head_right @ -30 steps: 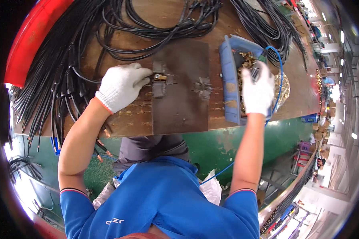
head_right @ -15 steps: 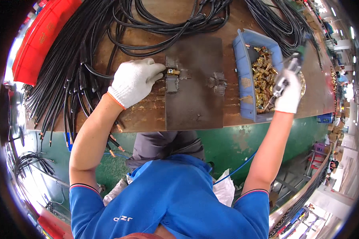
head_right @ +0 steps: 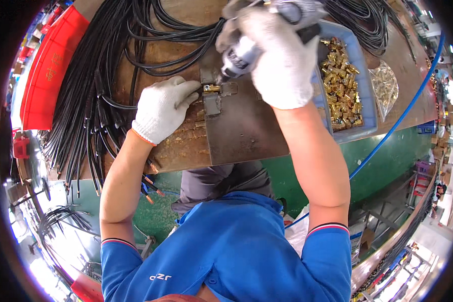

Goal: The person repeatedly picks up black wires and brass connectors, inserts the wire ends into the connectors, and uses a pneumatic crimping tool to secure them. The finished assemblies are placed on the table. The process is repeated for multiple wires throughout the clip.

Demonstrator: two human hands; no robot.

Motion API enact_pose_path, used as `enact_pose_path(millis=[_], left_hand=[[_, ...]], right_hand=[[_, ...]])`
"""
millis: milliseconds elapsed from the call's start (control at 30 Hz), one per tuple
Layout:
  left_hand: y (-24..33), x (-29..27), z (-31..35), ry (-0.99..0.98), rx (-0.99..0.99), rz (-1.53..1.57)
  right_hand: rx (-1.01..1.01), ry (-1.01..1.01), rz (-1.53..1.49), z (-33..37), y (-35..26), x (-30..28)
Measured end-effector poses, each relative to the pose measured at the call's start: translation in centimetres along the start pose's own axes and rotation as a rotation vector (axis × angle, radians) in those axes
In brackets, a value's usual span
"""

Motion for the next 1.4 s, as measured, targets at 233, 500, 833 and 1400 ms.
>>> enact_pose_path(millis=[233,500,833,1400], left_hand=[[0.0,0.0,0.1,0.042,0.012,0.019],[-0.1,0.2,0.0,0.011,0.006,-0.014],[-0.2,0.3,0.1,0.012,-0.002,-0.008],[-0.4,0.7,0.4,0.035,0.047,-0.032]], right_hand=[[0.018,-0.038,0.073,0.0,3.8,0.2],[0.19,-0.356,0.037,-1.4,4.3,2.6],[0.122,-0.276,0.199,-0.6,5.1,2.5],[-0.028,-0.128,0.303,0.9,5.6,2.1]])
Point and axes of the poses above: each hand's wrist, its own z-axis away from the middle knuckle, its own x-axis out of the palm, y = z × x, the point moved 5 cm from there along -z, towards the middle knuckle, and after that the axes turned 9 degrees about y, right-handed, at the moved point
